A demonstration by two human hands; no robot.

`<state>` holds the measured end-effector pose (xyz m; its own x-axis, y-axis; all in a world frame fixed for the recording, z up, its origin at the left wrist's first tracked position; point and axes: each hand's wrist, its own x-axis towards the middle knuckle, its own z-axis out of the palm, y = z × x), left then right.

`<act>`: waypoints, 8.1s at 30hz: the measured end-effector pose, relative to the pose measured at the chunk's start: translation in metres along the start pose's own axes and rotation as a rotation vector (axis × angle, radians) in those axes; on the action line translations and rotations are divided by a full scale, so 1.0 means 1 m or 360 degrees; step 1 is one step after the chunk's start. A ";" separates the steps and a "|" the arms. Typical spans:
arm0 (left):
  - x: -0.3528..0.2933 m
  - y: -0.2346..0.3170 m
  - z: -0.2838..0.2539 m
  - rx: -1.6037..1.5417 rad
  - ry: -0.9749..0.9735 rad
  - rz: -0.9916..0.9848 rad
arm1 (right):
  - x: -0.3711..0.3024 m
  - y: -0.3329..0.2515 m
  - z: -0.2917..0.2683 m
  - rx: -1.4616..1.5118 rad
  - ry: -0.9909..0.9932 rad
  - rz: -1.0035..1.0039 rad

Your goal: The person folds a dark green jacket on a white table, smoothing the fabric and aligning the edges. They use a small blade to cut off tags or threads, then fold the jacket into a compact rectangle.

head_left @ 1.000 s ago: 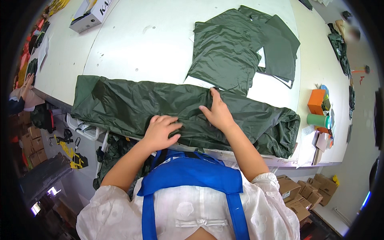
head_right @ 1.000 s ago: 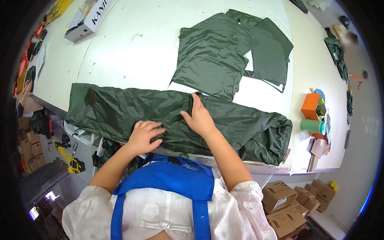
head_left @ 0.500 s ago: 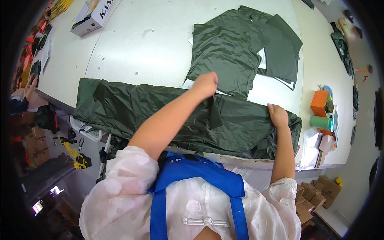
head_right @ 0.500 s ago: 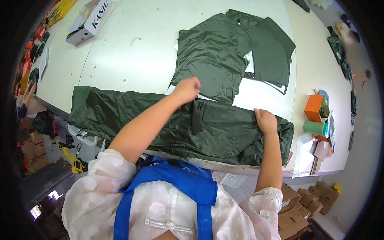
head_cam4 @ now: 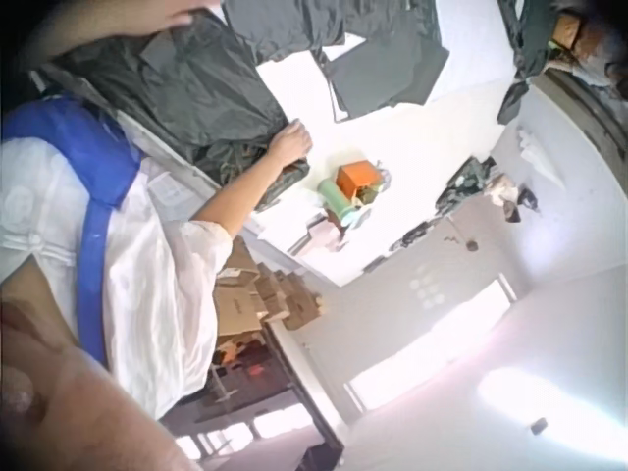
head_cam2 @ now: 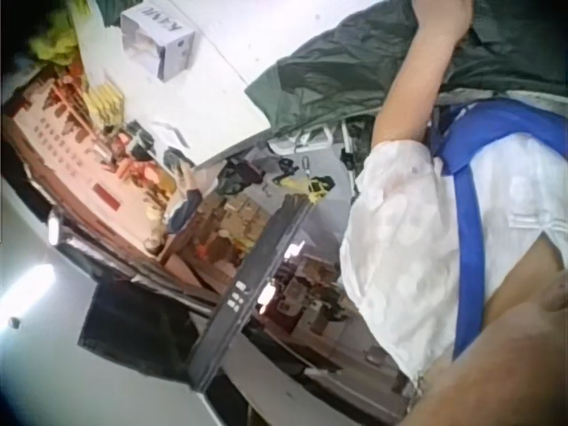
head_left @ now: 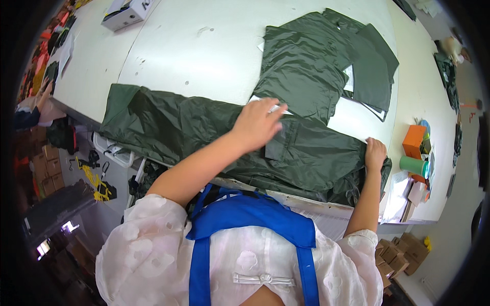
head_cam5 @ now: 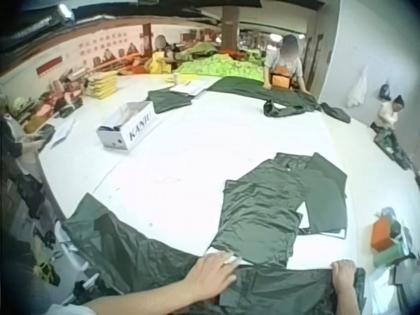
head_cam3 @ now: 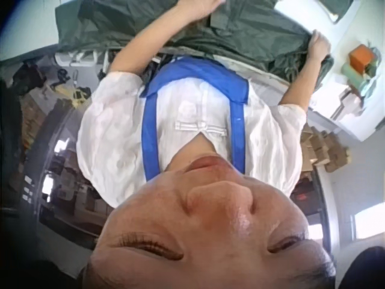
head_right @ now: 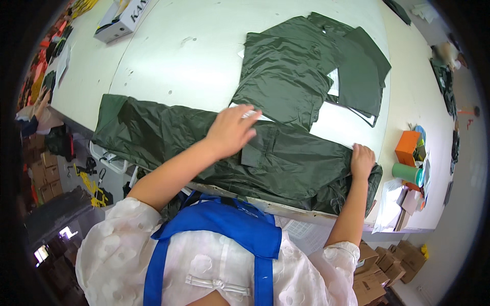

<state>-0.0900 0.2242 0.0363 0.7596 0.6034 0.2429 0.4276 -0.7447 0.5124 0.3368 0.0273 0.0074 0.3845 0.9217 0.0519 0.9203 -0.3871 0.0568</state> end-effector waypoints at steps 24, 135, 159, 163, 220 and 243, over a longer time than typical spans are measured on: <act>-0.146 0.014 0.021 0.0261 -0.0610 0.0173 | -0.045 0.053 -0.021 -0.0184 0.0026 -0.0192; -0.231 -0.316 -0.311 -0.1100 0.1197 -0.0940 | 0.037 -0.588 -0.058 0.0636 -0.0340 -0.0511; -0.194 -0.451 -0.281 -0.0543 -0.0104 -0.1363 | 0.076 -0.643 -0.059 0.0962 -0.0878 -0.0580; -0.192 -0.445 -0.278 -0.0048 -0.0242 -0.1360 | 0.095 -0.657 -0.043 0.1186 -0.0737 -0.0543; -0.329 -0.323 -0.300 -0.0288 0.0191 -0.0590 | -0.037 -0.744 -0.086 0.0233 -0.0613 -0.1731; -0.337 -0.368 -0.329 -0.1966 0.0197 -0.1758 | 0.074 -0.698 -0.112 0.1200 -0.0462 -0.0881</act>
<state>-0.6646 0.3883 0.0365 0.3076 0.7142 -0.6288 0.0316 0.6528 0.7569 -0.2854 0.3625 0.0830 -0.2058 0.9776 -0.0433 0.7421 0.1270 -0.6582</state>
